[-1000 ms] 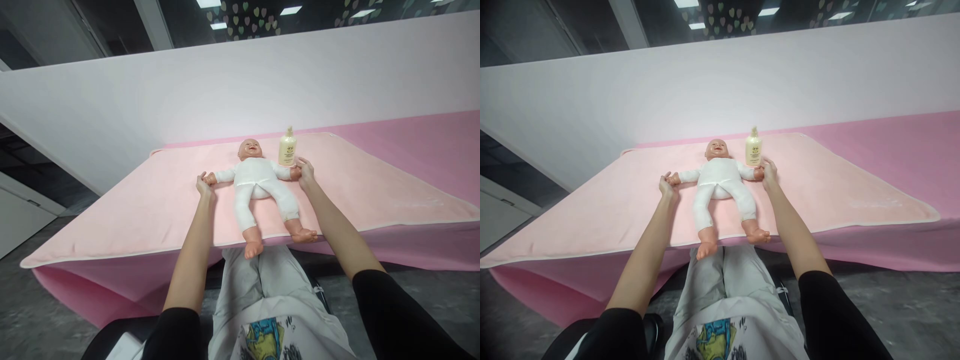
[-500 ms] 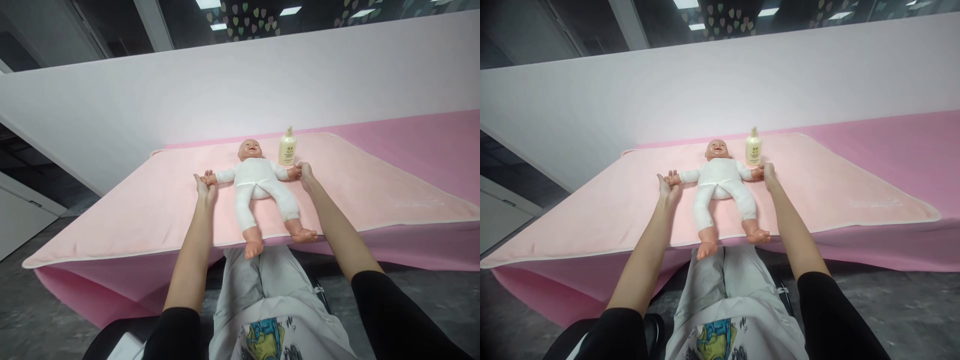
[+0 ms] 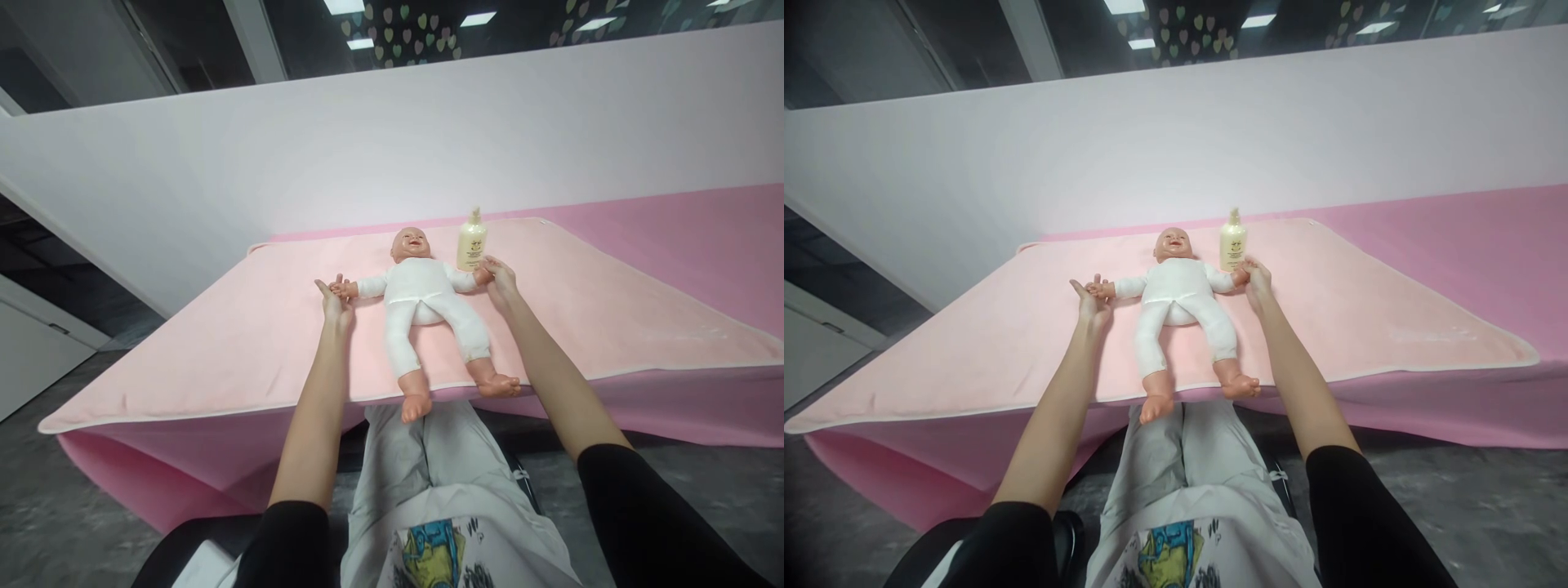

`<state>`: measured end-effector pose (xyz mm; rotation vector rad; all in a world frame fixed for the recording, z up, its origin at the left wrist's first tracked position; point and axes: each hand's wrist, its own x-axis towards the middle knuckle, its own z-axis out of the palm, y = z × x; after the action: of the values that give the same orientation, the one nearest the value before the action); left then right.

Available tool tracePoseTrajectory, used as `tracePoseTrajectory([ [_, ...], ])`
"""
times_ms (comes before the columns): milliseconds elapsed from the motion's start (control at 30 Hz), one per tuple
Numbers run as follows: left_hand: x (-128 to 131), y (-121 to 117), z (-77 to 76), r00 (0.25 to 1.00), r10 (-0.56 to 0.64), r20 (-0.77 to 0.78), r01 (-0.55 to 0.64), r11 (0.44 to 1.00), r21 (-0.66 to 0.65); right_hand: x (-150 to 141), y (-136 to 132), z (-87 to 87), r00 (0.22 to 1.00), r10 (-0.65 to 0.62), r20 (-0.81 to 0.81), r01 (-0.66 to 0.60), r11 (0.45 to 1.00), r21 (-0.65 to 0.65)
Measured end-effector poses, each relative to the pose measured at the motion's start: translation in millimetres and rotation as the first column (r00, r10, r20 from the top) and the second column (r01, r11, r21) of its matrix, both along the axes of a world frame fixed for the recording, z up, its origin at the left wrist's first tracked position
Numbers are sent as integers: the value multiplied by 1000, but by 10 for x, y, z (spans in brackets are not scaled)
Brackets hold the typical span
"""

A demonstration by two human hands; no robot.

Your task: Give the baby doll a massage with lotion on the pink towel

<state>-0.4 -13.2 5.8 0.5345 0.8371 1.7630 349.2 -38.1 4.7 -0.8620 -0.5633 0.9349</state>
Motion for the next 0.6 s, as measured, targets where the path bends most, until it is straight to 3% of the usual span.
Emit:
tracePoseTrajectory([
  [267, 15, 1, -35, 987, 81, -140, -80, 997, 8, -59, 20, -44, 998, 18, 57, -11, 993, -118],
  [467, 81, -62, -83, 884, 157, -440, -154, 987, 42, -59, -10, -31, 995, 17, 94, -3, 990, -142],
  [600, 115, -94, -100, 839, 170, -517, -144, 985, 91, -69, -22, -21, 994, 7, 112, 11, 988, -152],
])
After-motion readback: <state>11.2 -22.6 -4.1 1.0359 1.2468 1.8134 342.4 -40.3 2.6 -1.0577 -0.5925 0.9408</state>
